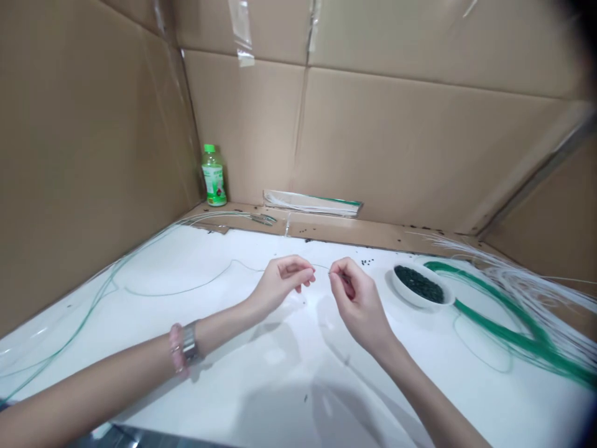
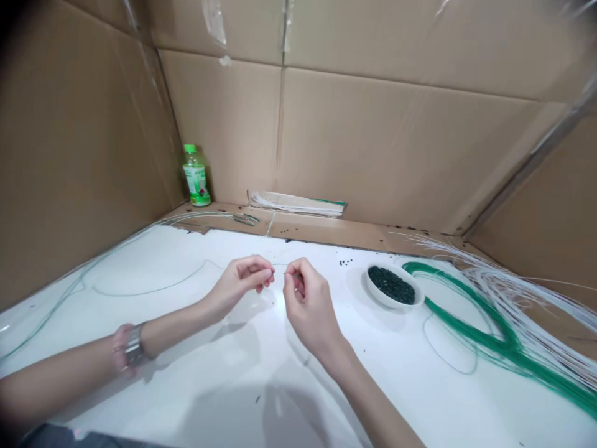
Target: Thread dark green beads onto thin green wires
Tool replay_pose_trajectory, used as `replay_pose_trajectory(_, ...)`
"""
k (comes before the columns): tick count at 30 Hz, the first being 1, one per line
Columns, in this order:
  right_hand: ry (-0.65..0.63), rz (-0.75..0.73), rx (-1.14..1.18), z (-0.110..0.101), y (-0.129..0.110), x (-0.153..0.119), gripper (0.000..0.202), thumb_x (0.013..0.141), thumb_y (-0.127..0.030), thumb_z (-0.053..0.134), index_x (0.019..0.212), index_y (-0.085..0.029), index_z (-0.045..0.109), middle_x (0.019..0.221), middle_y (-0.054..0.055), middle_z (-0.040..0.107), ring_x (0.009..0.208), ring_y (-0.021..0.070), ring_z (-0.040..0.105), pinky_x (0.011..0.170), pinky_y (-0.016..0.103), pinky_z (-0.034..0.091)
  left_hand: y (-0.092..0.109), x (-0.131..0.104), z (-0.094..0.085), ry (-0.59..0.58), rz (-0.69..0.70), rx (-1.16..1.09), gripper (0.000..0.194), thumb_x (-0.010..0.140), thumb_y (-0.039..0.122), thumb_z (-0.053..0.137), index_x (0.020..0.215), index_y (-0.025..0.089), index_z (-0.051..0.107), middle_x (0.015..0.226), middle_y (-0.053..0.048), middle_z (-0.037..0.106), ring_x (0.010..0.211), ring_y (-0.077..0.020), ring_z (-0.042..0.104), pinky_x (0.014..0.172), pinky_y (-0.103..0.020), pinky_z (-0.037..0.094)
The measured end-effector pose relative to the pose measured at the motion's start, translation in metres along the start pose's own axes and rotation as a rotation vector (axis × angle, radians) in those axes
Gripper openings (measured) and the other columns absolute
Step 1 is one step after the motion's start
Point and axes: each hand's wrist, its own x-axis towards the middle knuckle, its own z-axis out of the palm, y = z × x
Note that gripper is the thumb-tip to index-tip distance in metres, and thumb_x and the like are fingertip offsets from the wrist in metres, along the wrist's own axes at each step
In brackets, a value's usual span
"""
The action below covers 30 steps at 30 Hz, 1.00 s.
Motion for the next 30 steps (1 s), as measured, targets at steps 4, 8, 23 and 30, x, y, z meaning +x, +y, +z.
replay_pose_trajectory(4, -0.019, -0.099, -0.096, 0.015, -0.005, -0.011, 0.011, 0.084, -0.013, 0.044, 0.075, -0.019, 0.043, 0.064, -0.004, 0.042, 0.051, 0.0078, 0.034, 0.047, 0.021, 0.031, 0.001, -0.037, -0.001, 0.018, -0.226, -0.400, 0.016, 0.074, 0.030, 0.068, 0.077, 0.014, 0.062, 0.069, 0.000, 0.063, 0.066, -0.0078, 0.057, 0.059, -0.017, 0.043)
replay_pose_trajectory(8, -0.123, -0.037, -0.070, 0.023, -0.007, -0.025, 0.011, 0.086, -0.014, 0.043, 0.077, -0.019, 0.048, 0.065, -0.002, 0.050, 0.052, 0.0087, 0.041, 0.046, 0.020, 0.034, -0.004, -0.048, -0.002, -0.026, -0.278, -0.502, 0.013, 0.073, 0.026, 0.069, 0.074, 0.015, 0.063, 0.069, 0.000, 0.063, 0.068, -0.0087, 0.058, 0.059, -0.017, 0.045)
replay_pose_trajectory(23, -0.248, -0.142, -0.204, 0.013, -0.008, -0.028, 0.015, 0.084, -0.008, 0.050, 0.074, -0.018, 0.055, 0.065, -0.002, 0.052, 0.052, 0.0069, 0.039, 0.046, 0.020, 0.032, -0.005, -0.053, -0.010, -0.217, -0.522, -0.655, 0.013, 0.076, 0.023, 0.068, 0.071, 0.011, 0.066, 0.067, -0.001, 0.063, 0.061, -0.0060, 0.056, 0.062, -0.018, 0.044)
replay_pose_trajectory(30, -0.271, -0.203, -0.219, 0.008, -0.008, -0.026, 0.016, 0.082, -0.004, 0.052, 0.076, -0.018, 0.059, 0.065, -0.002, 0.050, 0.051, 0.0060, 0.037, 0.044, 0.019, 0.028, -0.005, -0.052, -0.011, -0.223, -0.545, -0.622, 0.012, 0.076, 0.023, 0.067, 0.070, 0.012, 0.066, 0.066, 0.000, 0.062, 0.061, -0.0061, 0.055, 0.063, -0.019, 0.043)
